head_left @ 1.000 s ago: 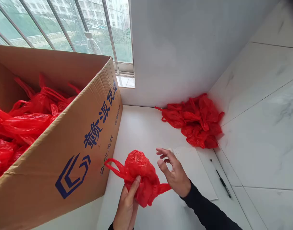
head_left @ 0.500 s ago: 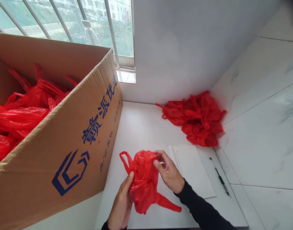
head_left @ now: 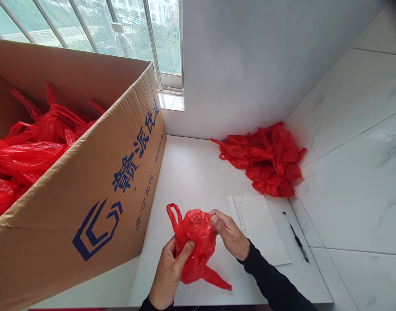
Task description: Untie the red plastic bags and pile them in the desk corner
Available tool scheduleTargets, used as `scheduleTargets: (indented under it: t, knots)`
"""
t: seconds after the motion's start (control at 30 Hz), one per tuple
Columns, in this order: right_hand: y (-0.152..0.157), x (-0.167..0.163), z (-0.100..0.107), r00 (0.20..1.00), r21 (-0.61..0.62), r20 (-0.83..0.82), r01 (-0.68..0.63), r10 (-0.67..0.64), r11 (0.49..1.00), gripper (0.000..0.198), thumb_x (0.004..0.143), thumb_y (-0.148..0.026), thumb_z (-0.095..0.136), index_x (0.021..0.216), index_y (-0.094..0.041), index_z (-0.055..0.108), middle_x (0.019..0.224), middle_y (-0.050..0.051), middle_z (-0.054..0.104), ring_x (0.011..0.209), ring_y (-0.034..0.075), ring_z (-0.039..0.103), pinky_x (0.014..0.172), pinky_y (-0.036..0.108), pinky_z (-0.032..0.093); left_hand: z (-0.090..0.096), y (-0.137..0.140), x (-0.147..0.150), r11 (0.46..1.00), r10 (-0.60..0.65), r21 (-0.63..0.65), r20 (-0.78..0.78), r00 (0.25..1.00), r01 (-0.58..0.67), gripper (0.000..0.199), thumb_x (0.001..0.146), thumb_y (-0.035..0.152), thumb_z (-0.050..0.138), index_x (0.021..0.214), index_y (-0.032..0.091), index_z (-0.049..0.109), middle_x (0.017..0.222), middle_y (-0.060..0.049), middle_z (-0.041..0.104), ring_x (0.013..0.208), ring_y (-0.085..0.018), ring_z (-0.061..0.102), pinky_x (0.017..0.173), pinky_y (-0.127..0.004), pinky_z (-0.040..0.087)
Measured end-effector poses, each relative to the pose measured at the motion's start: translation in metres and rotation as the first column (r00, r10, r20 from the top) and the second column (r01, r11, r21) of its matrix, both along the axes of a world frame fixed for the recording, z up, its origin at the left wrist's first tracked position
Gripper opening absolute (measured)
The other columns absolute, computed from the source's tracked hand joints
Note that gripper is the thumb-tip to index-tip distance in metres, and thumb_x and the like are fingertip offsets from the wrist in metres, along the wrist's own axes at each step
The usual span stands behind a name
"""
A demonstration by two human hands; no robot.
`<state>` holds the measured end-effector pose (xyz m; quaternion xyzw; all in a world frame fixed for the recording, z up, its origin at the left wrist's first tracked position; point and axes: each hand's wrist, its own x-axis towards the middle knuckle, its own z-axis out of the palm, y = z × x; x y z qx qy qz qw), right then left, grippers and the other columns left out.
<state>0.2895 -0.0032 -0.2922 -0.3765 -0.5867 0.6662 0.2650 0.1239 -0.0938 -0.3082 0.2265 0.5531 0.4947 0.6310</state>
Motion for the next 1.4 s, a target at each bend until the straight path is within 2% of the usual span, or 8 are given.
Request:
scheduleTargets:
  t: [0.2,0.4,0.63,0.87,0.93,1.03,1.23,1.4]
  knots:
    - [0.002,0.0,-0.001,0.997,0.041,0.068,-0.04,0.037,0.998,0.031,0.095,-0.049,0.055,0.098,-0.02,0.063,0.087,0.001,0.065,0.076,0.016,0.057,0.072,0.028,0.046,0.011,0.001,0.001,0.991,-0.128,0.027,-0.112,0.986,0.131,0.041,0.08,0.045,0.072,0.111,0.018,0.07,0.092,-0.007,0.074,0.072,-0.02,0.06,0.067,-0.028,0.049]
    - [0.002,0.0,-0.002,0.995,-0.027,-0.099,0.016,-0.019,1.0,0.027,0.096,-0.044,0.055,0.094,-0.018,0.065,0.085,0.002,0.064,0.076,0.015,0.057,0.072,0.029,0.045,0.016,0.004,0.001,0.973,0.177,-0.191,0.233,0.956,-0.134,0.04,0.08,0.045,0.072,0.111,0.02,0.072,0.103,-0.007,0.074,0.096,-0.028,0.065,0.083,-0.032,0.051]
    - [0.004,-0.002,-0.022,0.945,-0.271,-0.279,0.091,-0.168,0.958,0.026,0.095,-0.044,0.06,0.1,-0.02,0.067,0.088,0.002,0.066,0.077,0.014,0.061,0.075,0.028,0.047,-0.003,0.006,0.001,0.974,0.118,-0.224,0.631,0.767,0.036,0.018,0.079,0.034,0.073,0.077,0.016,0.074,0.078,-0.005,0.073,0.069,-0.02,0.066,0.075,-0.032,0.053]
    - [0.0,0.002,-0.016,0.954,-0.258,-0.298,-0.056,-0.024,0.965,0.053,0.094,-0.044,0.062,0.141,-0.026,0.044,0.109,0.006,0.069,0.098,0.02,0.065,0.096,0.039,0.047,-0.016,0.005,-0.002,0.994,0.09,-0.094,0.497,0.863,-0.049,0.02,0.073,0.032,0.081,0.087,0.019,0.075,0.076,-0.003,0.073,0.061,-0.017,0.063,0.059,-0.026,0.051]
    - [-0.002,0.002,-0.016,0.948,-0.235,-0.319,-0.077,-0.002,0.969,0.06,0.089,-0.039,0.07,0.141,-0.026,0.043,0.11,0.006,0.068,0.101,0.021,0.065,0.096,0.04,0.048,-0.016,0.008,-0.004,0.995,0.097,-0.072,0.47,0.877,-0.071,0.023,0.072,0.036,0.081,0.087,0.019,0.075,0.075,-0.003,0.073,0.06,-0.016,0.062,0.056,-0.025,0.051]
    - [-0.003,0.0,-0.017,0.945,-0.19,-0.328,-0.056,-0.01,0.98,0.049,0.089,-0.037,0.069,0.133,-0.024,0.051,0.113,0.008,0.068,0.101,0.023,0.066,0.096,0.041,0.05,-0.012,0.009,-0.004,0.988,0.15,-0.107,0.463,0.874,-0.113,0.025,0.075,0.037,0.079,0.093,0.019,0.076,0.085,-0.004,0.075,0.068,-0.018,0.066,0.061,-0.026,0.054]
    - [0.002,0.001,-0.015,0.964,-0.114,-0.239,0.091,-0.116,0.989,0.045,0.09,-0.038,0.067,0.131,-0.024,0.055,0.132,0.01,0.06,0.119,0.025,0.058,0.105,0.042,0.045,0.004,0.004,0.0,0.97,0.238,-0.187,0.573,0.785,-0.158,0.031,0.084,0.039,0.068,0.108,0.019,0.074,0.106,-0.009,0.075,0.093,-0.027,0.07,0.082,-0.035,0.055]
    - [0.0,0.004,-0.019,0.956,-0.216,-0.268,0.061,-0.119,0.974,0.068,0.09,-0.04,0.067,0.148,-0.028,0.032,0.129,0.01,0.062,0.116,0.024,0.06,0.103,0.045,0.046,0.003,0.002,-0.001,0.984,0.177,-0.074,0.422,0.889,-0.161,0.052,0.078,0.028,0.077,0.128,0.031,0.063,0.115,-0.003,0.074,0.097,-0.025,0.07,0.078,-0.029,0.056]
